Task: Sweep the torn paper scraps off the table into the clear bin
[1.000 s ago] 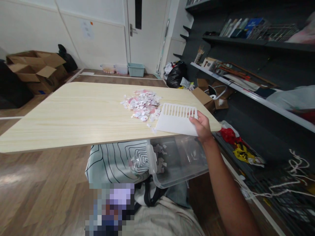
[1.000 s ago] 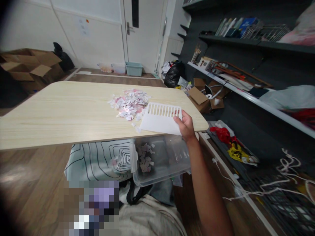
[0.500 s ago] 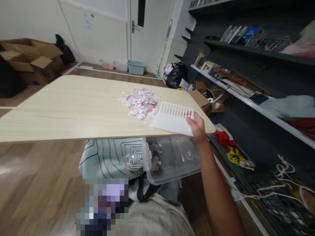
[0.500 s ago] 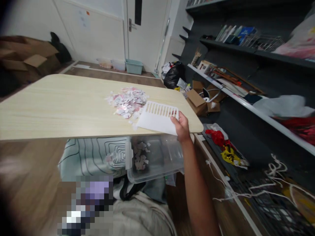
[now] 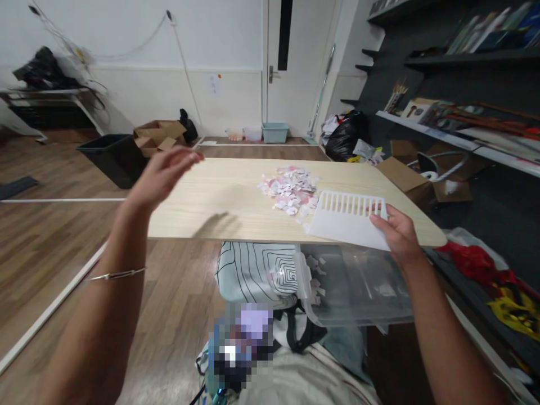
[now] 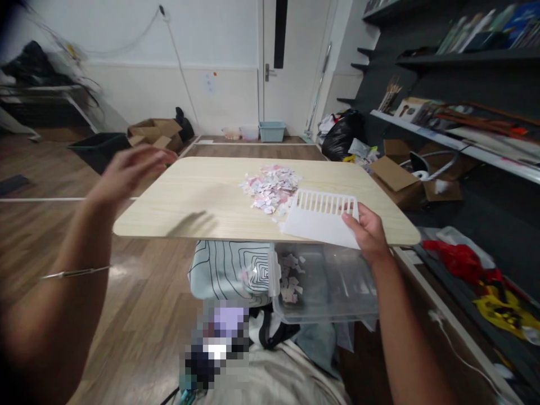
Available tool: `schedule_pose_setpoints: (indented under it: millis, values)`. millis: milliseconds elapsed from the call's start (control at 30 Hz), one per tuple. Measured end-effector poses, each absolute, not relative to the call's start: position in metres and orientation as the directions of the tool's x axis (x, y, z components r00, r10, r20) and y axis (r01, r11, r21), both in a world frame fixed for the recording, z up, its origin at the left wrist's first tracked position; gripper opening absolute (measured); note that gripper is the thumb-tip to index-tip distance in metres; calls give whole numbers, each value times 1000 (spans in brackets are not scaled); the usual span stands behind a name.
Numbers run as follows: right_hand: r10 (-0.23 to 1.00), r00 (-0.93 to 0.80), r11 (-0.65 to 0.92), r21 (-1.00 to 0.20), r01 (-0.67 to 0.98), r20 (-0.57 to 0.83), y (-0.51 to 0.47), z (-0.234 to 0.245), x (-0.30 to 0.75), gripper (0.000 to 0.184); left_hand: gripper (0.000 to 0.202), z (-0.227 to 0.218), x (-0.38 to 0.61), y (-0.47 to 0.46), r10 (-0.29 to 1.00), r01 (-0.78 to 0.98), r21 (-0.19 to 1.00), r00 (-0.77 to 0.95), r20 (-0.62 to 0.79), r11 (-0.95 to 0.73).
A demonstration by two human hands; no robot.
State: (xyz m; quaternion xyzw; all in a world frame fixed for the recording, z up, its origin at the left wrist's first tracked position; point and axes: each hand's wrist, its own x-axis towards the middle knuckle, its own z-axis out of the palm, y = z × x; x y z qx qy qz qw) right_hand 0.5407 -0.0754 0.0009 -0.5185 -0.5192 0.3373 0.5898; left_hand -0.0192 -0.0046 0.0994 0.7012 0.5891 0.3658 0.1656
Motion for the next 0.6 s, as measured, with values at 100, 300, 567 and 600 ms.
schedule_pose_setpoints:
  millis: [100,300,567,600]
  values:
    - [941,226,227,-965,135,253,-77,3,544,51,44,58,-22,6,967,686,690,86,239,-232]
    - [956,214,181,-978,107,201,-80,11,545,48,40,-3,-33,27,920,756,547,190,342,-360]
    - [973,150,158,-979,131,177,-83,16,544,47,39,0,-35,29,949,654,720,-10,316,-233]
    - [974,148,156,-980,128,174,-83,16,544,47,39,0,-34,28,952,626,751,-44,302,-209]
